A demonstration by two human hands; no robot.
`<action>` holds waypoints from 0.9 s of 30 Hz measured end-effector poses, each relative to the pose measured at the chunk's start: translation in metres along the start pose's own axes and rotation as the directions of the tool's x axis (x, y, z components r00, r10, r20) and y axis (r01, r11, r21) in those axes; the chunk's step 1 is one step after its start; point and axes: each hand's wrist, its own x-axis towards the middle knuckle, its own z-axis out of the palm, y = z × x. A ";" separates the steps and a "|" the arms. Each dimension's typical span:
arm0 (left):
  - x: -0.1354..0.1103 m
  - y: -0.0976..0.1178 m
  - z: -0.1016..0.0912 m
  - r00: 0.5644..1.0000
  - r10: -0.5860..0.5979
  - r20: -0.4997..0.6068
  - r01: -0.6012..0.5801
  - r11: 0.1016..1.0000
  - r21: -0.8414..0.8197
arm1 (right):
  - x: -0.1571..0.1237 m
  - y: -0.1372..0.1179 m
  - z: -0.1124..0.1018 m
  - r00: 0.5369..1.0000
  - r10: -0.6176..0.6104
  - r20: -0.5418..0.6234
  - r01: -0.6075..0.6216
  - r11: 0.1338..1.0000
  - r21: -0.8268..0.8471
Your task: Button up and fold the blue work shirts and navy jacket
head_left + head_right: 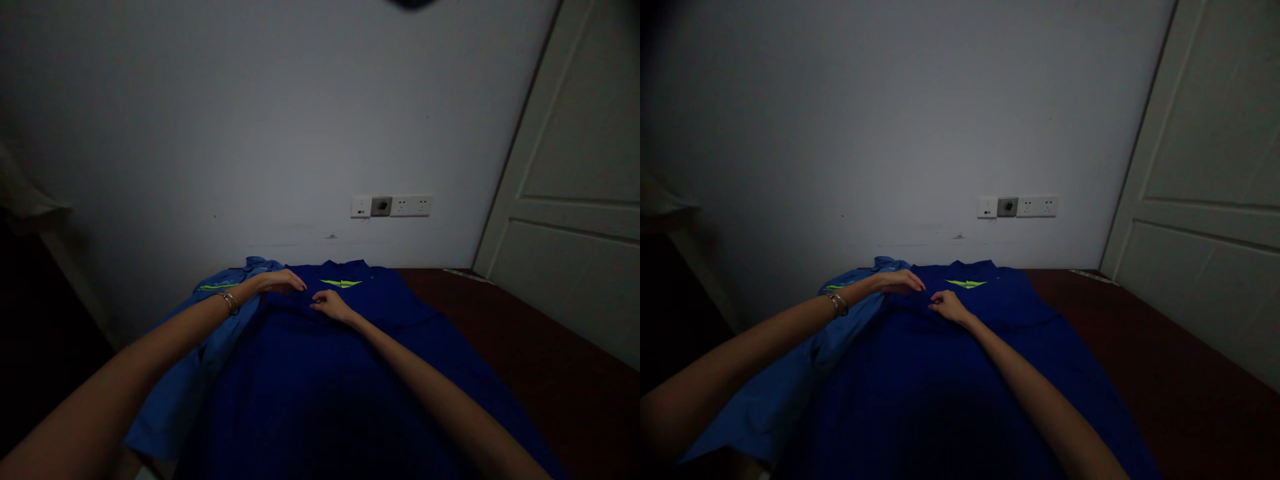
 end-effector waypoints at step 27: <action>0.068 0.092 0.073 0.966 0.032 0.255 0.021 0.979 -0.201 | -0.077 -0.032 -0.125 0.944 -0.328 0.039 0.284 0.744 -0.605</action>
